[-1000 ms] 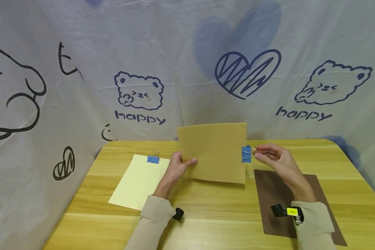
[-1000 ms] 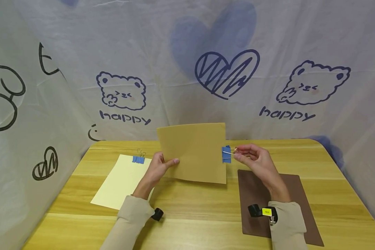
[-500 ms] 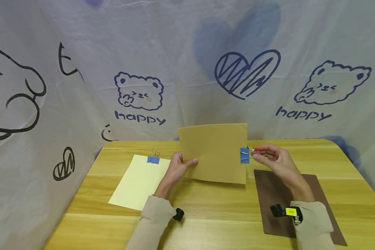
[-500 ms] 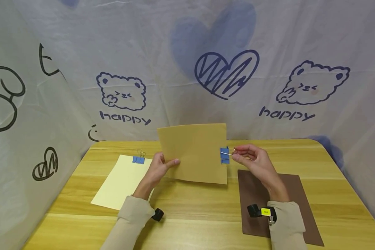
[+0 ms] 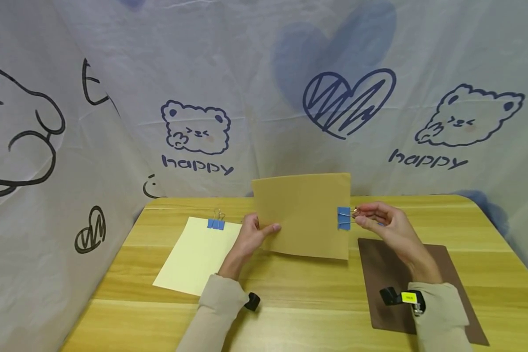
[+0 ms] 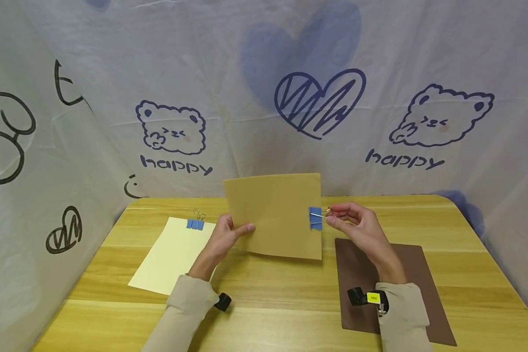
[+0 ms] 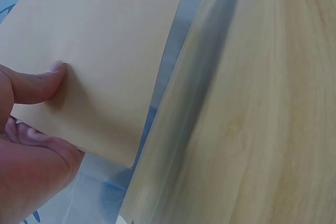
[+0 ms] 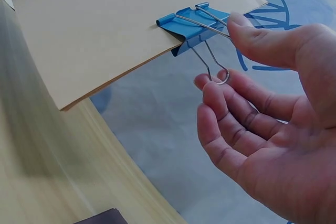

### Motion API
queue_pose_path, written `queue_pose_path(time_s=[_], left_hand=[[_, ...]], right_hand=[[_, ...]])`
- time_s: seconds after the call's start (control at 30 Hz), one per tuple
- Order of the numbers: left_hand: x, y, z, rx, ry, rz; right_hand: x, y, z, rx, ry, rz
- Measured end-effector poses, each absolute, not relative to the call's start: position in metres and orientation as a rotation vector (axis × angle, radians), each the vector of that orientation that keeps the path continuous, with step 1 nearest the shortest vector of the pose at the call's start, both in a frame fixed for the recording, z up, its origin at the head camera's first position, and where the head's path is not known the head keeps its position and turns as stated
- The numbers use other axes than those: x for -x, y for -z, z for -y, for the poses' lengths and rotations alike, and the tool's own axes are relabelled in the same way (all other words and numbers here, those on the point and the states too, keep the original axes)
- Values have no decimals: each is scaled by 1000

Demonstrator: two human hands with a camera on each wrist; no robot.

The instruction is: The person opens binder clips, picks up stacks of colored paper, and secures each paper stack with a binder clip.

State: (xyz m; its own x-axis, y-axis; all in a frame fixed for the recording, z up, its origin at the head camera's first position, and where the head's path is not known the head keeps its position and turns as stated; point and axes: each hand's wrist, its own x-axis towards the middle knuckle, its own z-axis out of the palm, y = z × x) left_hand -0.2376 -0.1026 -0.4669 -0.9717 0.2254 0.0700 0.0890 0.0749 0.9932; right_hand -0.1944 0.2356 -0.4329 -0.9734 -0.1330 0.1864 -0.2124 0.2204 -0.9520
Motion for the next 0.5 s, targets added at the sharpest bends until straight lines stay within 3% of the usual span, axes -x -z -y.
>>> queue_pose_path(time_s=[0.5], left_hand=[[238, 466, 102, -343, -2038, -2204]], right_hand=[[197, 433, -237, -280, -1888, 2411]])
